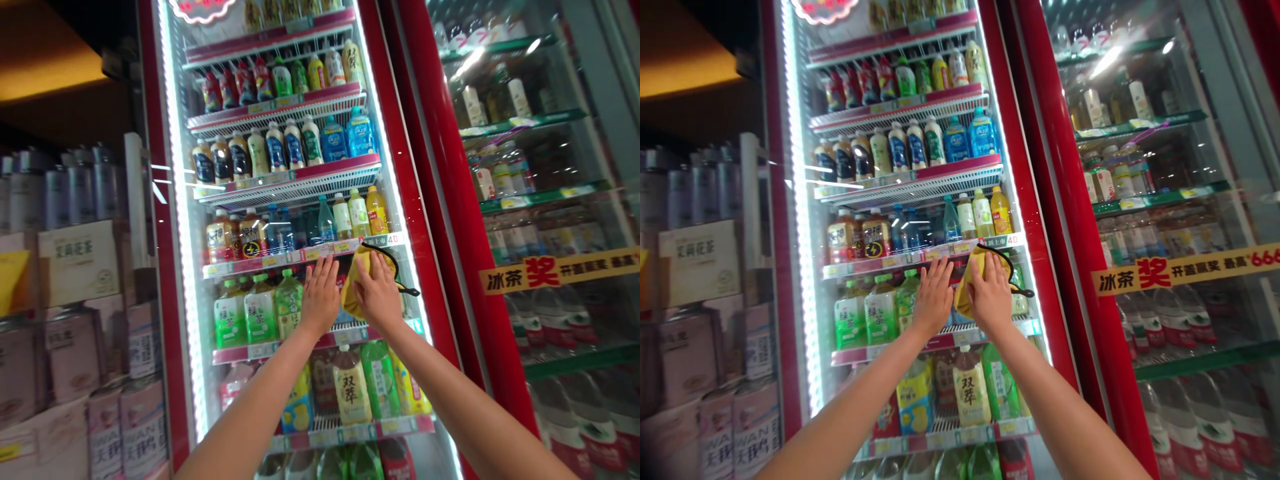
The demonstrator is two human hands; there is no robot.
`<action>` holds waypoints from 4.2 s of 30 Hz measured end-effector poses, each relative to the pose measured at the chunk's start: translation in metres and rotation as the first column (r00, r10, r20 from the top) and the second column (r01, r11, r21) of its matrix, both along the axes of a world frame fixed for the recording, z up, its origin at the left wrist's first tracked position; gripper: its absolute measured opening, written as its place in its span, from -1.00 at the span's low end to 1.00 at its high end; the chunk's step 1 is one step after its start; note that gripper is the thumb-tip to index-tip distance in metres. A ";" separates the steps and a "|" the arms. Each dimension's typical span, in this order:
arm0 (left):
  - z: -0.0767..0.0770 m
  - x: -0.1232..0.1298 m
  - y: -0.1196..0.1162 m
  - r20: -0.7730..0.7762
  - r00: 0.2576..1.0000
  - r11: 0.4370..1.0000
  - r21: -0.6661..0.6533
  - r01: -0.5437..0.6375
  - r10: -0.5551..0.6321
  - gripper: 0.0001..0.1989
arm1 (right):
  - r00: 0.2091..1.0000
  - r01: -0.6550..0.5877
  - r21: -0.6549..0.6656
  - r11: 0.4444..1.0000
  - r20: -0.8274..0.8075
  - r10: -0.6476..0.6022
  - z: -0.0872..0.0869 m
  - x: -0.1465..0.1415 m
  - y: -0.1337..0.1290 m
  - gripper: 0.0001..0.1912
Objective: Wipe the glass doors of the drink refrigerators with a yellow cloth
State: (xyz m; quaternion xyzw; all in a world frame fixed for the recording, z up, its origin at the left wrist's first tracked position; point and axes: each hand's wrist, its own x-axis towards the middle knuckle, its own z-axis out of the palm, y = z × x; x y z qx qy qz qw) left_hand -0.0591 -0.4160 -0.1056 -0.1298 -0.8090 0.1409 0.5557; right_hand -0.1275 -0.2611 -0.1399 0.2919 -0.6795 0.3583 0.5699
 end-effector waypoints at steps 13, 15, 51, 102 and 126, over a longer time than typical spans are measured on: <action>-0.023 -0.005 -0.009 -0.069 0.985 0.981 -0.102 -0.163 0.156 -0.41 | 0.979 0.077 -0.077 0.994 -0.183 -0.090 -0.009 -0.043 0.031 -0.33; -0.025 -0.007 -0.007 -0.078 0.985 0.983 -0.087 -0.160 0.153 -0.40 | 0.970 0.088 0.066 0.994 -0.235 -0.070 -0.021 -0.042 0.032 -0.32; -0.079 -0.008 0.012 -0.021 1.000 0.994 -0.104 -0.014 0.012 -0.22 | 0.970 0.163 0.018 0.986 -0.185 -0.157 -0.037 -0.087 0.104 -0.42; -0.070 0.045 -0.151 -0.167 0.981 0.979 -0.160 -0.130 0.103 -0.23 | 0.888 0.178 0.281 0.943 -0.459 -0.031 -0.038 -0.006 -0.030 -0.58; -0.084 0.051 -0.166 -0.154 0.987 0.991 -0.122 -0.060 0.041 -0.17 | 0.902 0.182 0.489 0.853 -0.429 0.054 -0.055 0.030 -0.088 -0.50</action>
